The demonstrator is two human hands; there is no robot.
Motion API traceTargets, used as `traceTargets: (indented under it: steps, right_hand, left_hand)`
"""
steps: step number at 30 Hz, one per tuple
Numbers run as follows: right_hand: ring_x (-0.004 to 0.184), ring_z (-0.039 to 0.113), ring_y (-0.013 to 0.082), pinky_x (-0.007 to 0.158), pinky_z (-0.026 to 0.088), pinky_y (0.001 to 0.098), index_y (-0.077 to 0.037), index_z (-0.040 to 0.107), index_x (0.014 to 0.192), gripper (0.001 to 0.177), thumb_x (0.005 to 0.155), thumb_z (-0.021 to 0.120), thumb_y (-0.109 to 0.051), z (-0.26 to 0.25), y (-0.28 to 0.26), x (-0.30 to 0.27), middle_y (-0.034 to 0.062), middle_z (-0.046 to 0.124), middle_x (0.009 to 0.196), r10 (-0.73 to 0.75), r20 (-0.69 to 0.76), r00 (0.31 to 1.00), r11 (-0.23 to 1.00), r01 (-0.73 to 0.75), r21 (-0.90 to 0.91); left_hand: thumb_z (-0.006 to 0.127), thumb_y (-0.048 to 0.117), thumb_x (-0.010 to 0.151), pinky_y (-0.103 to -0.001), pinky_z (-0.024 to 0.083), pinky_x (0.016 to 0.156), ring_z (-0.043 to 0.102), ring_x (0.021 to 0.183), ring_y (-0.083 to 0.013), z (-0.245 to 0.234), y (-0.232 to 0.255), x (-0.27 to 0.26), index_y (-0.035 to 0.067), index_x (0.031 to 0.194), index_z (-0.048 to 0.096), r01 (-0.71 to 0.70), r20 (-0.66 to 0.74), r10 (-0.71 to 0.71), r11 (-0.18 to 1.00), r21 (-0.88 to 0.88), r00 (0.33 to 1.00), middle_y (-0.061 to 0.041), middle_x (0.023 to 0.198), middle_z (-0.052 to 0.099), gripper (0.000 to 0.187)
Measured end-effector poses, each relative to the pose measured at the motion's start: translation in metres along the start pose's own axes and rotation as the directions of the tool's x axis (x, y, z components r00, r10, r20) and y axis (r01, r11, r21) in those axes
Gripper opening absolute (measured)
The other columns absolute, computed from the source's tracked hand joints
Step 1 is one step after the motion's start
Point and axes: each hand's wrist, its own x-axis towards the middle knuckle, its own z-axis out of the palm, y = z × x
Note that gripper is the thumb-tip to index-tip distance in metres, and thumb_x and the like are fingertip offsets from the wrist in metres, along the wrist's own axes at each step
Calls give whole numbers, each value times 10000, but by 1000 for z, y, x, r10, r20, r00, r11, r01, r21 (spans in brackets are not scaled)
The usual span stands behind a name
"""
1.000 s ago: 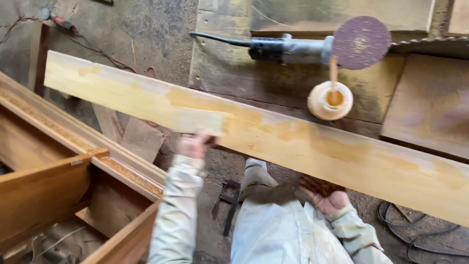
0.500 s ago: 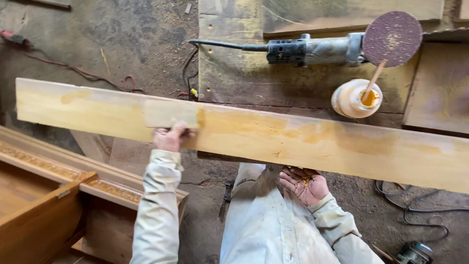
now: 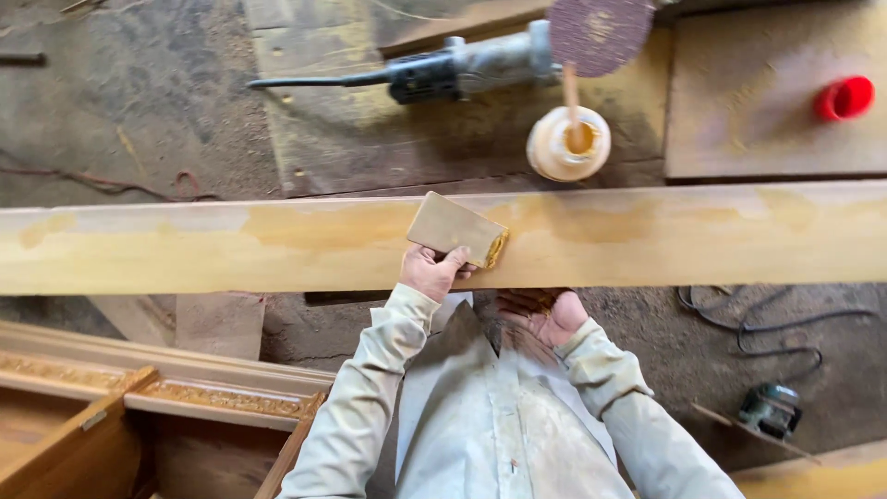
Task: Applying wood filler to a wooden board and smoothing it with a block
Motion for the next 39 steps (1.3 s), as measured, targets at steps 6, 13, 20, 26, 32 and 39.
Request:
traceTargets:
  steps: [6, 13, 20, 26, 32, 39]
  right_hand:
    - [1294, 550, 499, 1099, 445, 671, 102, 511, 1388, 518, 1025, 399, -250, -23, -22, -9, 315, 562, 1384, 12, 18, 1000, 998, -13, 66]
    - [1172, 662, 485, 976, 565, 624, 68, 682, 1147, 452, 942, 505, -294, -84, -14, 8, 287, 680, 1268, 2, 181, 983, 978, -39, 204]
    - [1186, 657, 475, 844, 635, 556, 64, 648, 1132, 440, 1023, 467, -322, -4, -22, -50, 290, 654, 1328, -156, 364, 918, 957, 49, 286]
    - [919, 769, 374, 910, 622, 550, -29, 751, 816, 583, 1047, 457, -476, 109, -76, -102, 193, 781, 915, -433, 119, 893, 837, 350, 420]
    - [709, 742, 406, 721, 665, 498, -2, 657, 668, 627, 976, 516, -529, 205, -138, -110, 253, 682, 701, -838, 185, 514, 545, 767, 338]
    - [580, 732, 377, 602, 654, 417, -10, 622, 713, 661, 1054, 371, -517, 214, -165, -46, 296, 659, 644, -918, 268, 292, 324, 942, 84]
  left_hand:
    - [822, 2, 802, -365, 672, 518, 738, 599, -267, 81, 10, -48, -72, 909, 734, 32, 116, -51, 987, 158, 992, -247, 766, 743, 157]
    - [695, 215, 965, -348, 618, 709, 749, 784, -277, 95, 0, -105, 199, 950, 805, -712, 514, 510, 609, 350, 689, -46, 854, 761, 112]
    - [762, 138, 910, -373, 620, 742, 774, 813, -300, 81, 60, -115, 134, 966, 840, -749, 471, 609, 633, 196, 638, -103, 890, 787, 97]
    - [742, -103, 839, -605, 648, 671, 745, 735, -479, 65, 78, -98, -113, 968, 713, -86, -80, 63, 941, -327, 995, -292, 834, 739, 133]
    - [711, -88, 883, -630, 640, 691, 758, 744, -478, 27, 58, -60, -87, 948, 692, -156, -71, 139, 844, -514, 988, -308, 809, 735, 68]
    - [710, -90, 873, -662, 650, 662, 736, 736, -531, 12, 52, -58, -98, 1006, 689, -175, -190, 78, 801, -573, 979, -340, 842, 721, 135]
